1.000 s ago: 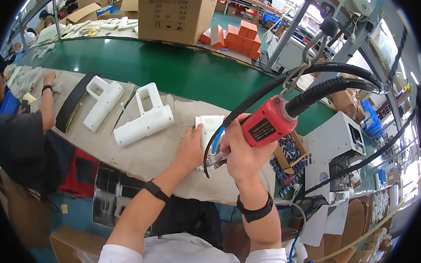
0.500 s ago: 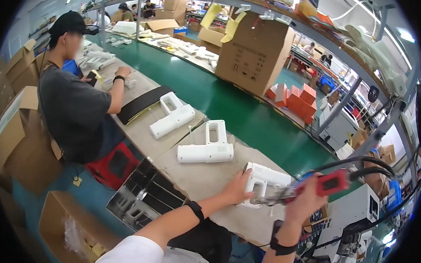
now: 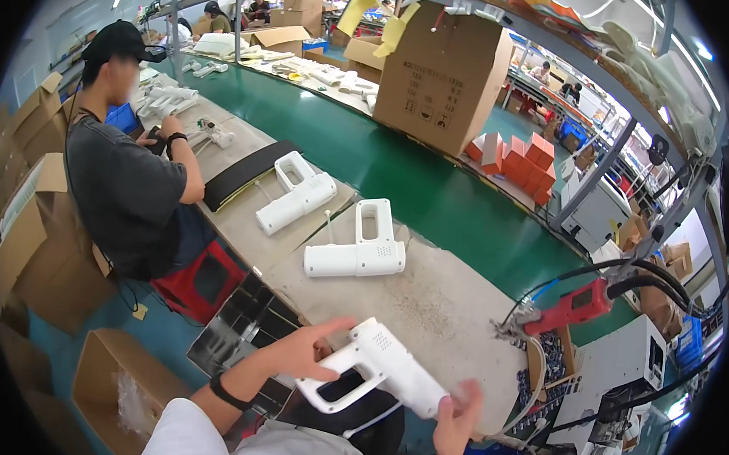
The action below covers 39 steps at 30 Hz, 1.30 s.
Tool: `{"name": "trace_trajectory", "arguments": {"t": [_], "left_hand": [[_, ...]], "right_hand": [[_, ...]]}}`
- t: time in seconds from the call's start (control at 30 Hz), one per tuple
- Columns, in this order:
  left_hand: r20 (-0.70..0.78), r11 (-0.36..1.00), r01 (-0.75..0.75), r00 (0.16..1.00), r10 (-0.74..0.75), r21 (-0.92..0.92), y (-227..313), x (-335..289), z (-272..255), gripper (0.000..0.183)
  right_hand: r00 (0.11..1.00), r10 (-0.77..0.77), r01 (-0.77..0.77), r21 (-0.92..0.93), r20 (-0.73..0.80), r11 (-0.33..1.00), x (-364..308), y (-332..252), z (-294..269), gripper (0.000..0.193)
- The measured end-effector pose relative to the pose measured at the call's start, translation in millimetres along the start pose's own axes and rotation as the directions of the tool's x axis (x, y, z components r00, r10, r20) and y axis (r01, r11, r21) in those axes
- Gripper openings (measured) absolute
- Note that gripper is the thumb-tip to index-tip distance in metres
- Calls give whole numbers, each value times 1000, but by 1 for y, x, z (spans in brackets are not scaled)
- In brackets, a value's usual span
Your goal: The person picks up a white plastic housing from a bin, positions it on the workbench, and uses a power screwdriver to drive screws into it. After completing the assembly, the person places the housing onto a shelf and retrieves another one to repeat the process.
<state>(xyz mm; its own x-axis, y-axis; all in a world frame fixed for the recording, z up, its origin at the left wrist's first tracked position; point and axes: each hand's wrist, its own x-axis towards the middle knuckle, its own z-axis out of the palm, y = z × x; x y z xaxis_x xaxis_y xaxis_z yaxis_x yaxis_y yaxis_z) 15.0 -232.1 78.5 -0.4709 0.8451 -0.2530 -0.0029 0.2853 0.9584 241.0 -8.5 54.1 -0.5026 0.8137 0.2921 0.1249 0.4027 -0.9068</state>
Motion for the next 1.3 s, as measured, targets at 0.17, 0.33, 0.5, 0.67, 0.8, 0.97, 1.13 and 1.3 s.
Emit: {"name": "trace_trajectory", "arguments": {"t": [0.17,0.33,0.5,0.67,0.8,0.97,1.13,1.3], "left_hand": [[146,1000,20,989,-19,-6,8,-22,2,90],[189,939,-273,954,234,212,17,16,2,84],[-337,474,55,775,535,879,-65,96,-96,85],[-235,417,-5,819,524,909,-88,122,-143,72],[-278,508,-5,833,479,862,-98,131,-103,74],[-95,557,-204,882,461,805,-42,90,32,74],[187,472,-393,886,424,789,-9,87,45,82],[414,135,-461,868,272,877,45,133,54,81]], "right_hand": [[734,370,-548,175,570,818,-20,26,-17,50],[805,388,-532,259,449,806,-39,-10,-68,33],[729,543,-654,190,418,732,-74,3,-134,45],[600,741,-758,511,301,406,-168,29,-187,46],[508,832,-614,771,223,168,-281,27,-250,47],[329,884,-314,845,-331,433,-457,30,-313,48],[126,907,-215,881,-402,421,-447,21,-311,40],[192,981,-939,294,18,178,-379,21,-314,27]]}}
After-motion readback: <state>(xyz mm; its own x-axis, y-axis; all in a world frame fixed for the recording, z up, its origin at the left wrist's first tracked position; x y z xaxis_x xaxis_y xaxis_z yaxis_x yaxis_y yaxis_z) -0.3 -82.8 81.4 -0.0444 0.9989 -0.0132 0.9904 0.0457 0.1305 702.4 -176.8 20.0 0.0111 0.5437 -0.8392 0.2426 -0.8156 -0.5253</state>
